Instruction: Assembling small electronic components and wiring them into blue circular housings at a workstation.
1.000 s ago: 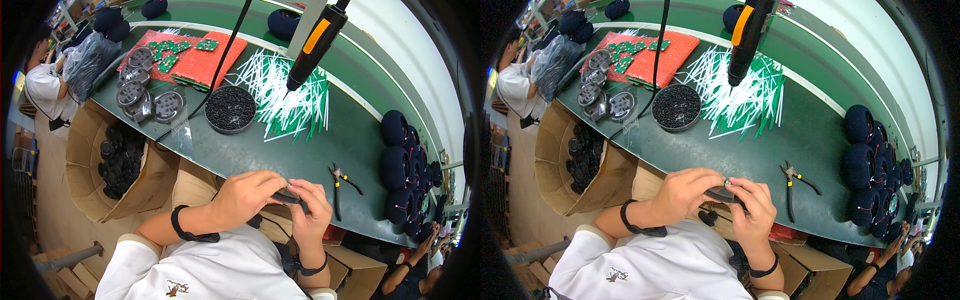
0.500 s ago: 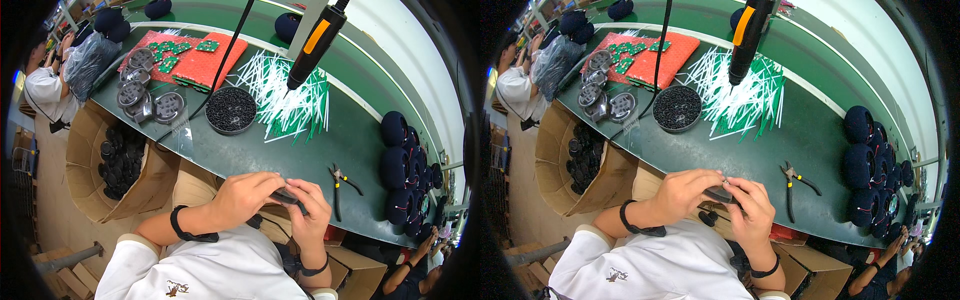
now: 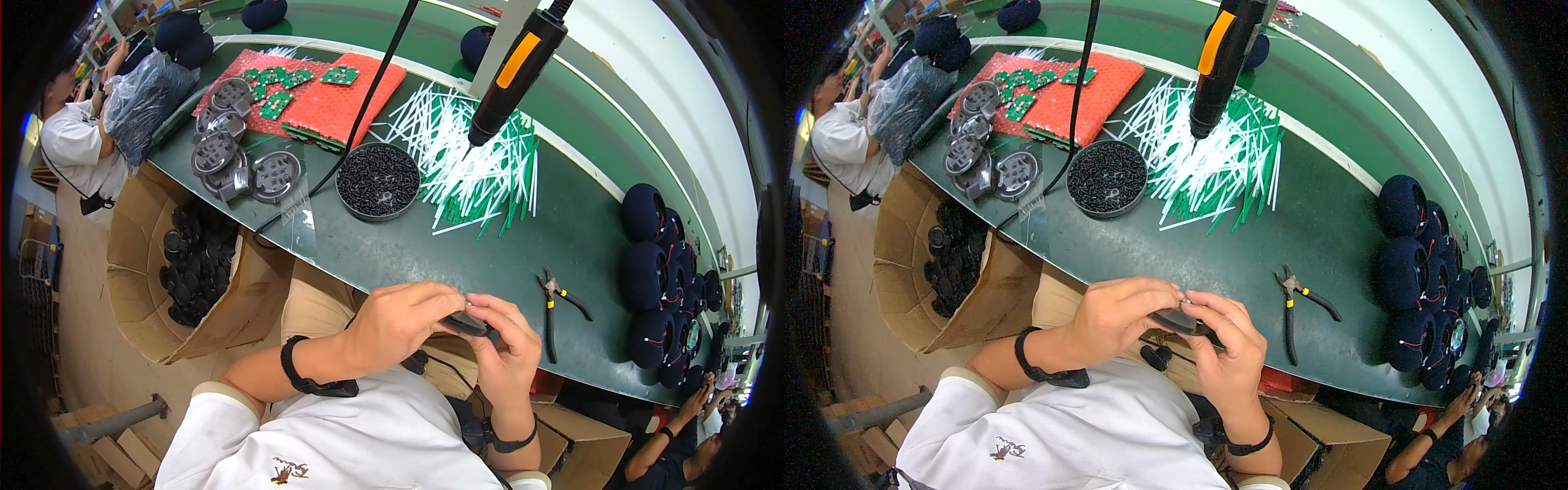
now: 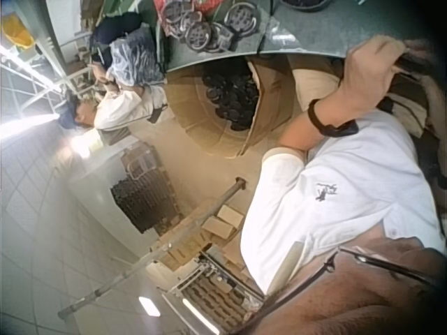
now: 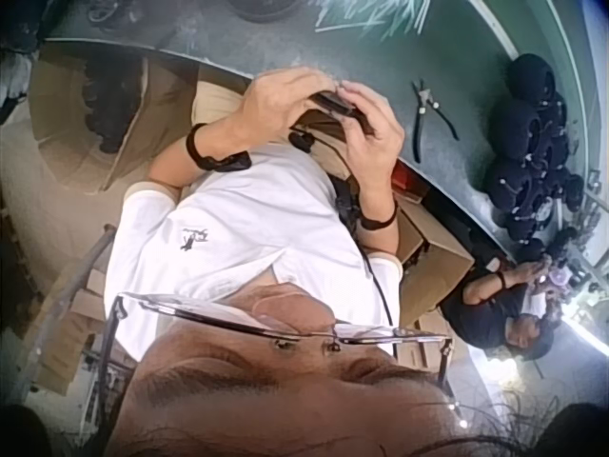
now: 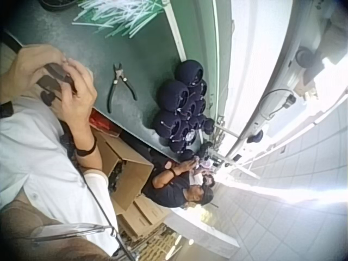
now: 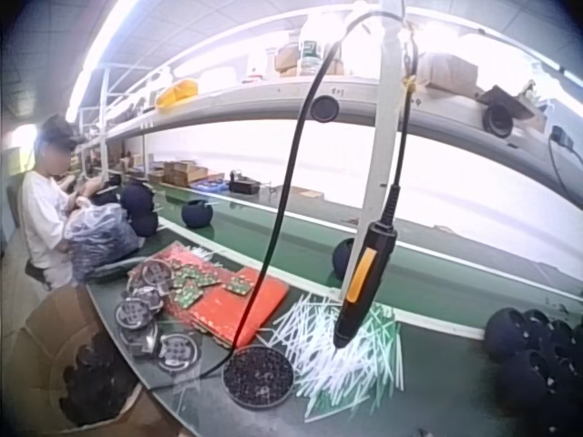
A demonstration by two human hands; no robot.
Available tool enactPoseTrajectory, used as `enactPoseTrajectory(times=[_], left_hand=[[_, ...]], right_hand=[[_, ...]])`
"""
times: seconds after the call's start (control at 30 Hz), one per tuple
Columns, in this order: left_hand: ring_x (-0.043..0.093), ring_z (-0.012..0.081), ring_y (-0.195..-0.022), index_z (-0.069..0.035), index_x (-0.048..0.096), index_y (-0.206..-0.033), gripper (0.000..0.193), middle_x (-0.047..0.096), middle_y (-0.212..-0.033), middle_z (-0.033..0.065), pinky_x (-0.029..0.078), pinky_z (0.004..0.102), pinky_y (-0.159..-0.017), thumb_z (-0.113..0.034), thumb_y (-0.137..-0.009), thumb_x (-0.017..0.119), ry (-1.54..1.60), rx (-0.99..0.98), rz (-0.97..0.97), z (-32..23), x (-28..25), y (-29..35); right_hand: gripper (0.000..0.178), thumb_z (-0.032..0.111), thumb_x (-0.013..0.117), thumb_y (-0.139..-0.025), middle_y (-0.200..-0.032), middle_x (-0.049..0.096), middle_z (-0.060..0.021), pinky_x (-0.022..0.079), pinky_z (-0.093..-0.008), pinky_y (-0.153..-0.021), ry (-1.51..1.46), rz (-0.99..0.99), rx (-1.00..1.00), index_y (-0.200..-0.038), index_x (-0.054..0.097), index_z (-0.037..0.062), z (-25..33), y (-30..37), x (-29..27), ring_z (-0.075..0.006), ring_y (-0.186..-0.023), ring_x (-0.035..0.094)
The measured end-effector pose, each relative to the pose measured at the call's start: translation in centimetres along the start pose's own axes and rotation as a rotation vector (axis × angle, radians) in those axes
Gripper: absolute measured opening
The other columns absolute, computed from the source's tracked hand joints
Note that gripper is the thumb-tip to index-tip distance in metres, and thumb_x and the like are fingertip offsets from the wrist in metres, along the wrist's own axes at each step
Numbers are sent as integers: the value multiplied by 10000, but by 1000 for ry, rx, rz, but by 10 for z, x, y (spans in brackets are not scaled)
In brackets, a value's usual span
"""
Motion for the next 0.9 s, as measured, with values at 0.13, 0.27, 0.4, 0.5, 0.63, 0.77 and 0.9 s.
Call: enactPoseTrajectory(times=[0.13, 0.27, 0.4, 0.5, 0.63, 0.77, 0.9], left_hand=[[712, 310, -847, -24, 682, -1114, 339, 704, -1020, 117, 586, 374, -706, -30, -783, 751, -39, 13, -43, -4, 0, -3], [713, 305, -831, -32, 688, -1106, 325, 705, -1004, 109, 585, 371, -699, -38, -788, 753, -73, 19, -47, -5, 2, -2], [708, 304, -813, -37, 689, -1088, 297, 704, -997, 109, 579, 375, -681, -28, -797, 748, -70, 23, -43, -4, 2, -3], [700, 304, -784, -45, 692, -1083, 292, 704, -973, 112, 569, 377, -667, -12, -798, 743, -48, -9, -33, -2, 2, -4], [695, 306, -760, -52, 701, -1066, 275, 706, -934, 113, 561, 380, -664, -6, -798, 747, 46, -48, -22, -1, 1, -7], [706, 307, -774, -47, 706, -1031, 240, 712, -900, 113, 559, 381, -666, -9, -800, 761, 142, -102, 13, 1, -1, -7], [766, 300, -936, -9, 717, -1018, 240, 763, -1008, 158, 618, 357, -783, 35, -789, 773, 156, -157, 62, 2, -1, -7]], right_hand=[[308, -81, 774, -762, -1149, 743, -122, 553, -347, -886, 5, -23, 10, -1056, 755, 9, 2, 0, 0, -271, -1026, 693], [306, -92, 760, -769, -1144, 745, -129, 555, -349, -883, 9, -18, 12, -1058, 752, 7, 2, 0, 0, -275, -1017, 695], [295, -89, 757, -778, -1138, 747, -127, 554, -347, -882, 16, -17, -7, -1057, 747, 8, 2, -1, 0, -279, -1005, 699], [274, -75, 764, -784, -1137, 747, -130, 556, -349, -882, 21, -23, -24, -1045, 744, 6, 1, -1, 0, -282, -997, 706], [243, -58, 769, -802, -1131, 747, -139, 556, -351, -886, -24, -39, -31, -1035, 739, 4, -5, 0, -1, -282, -996, 712], [194, 15, 783, -880, -1169, 699, -175, 554, -333, -901, -145, -3, 27, -1054, 717, -40, -11, 6, -1, -236, -1040, 686], [135, 10, 769, -881, -1064, 732, -129, 562, -326, -857, -141, -57, 27, -1009, 726, 4, -8, 5, 1, -236, -982, 715]])
Point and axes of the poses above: each hand's wrist, its own y-axis away from the middle knuckle, its own x-axis out of the palm, z = x × y, the point moved 4 cm from there along -y, towards the middle knuckle
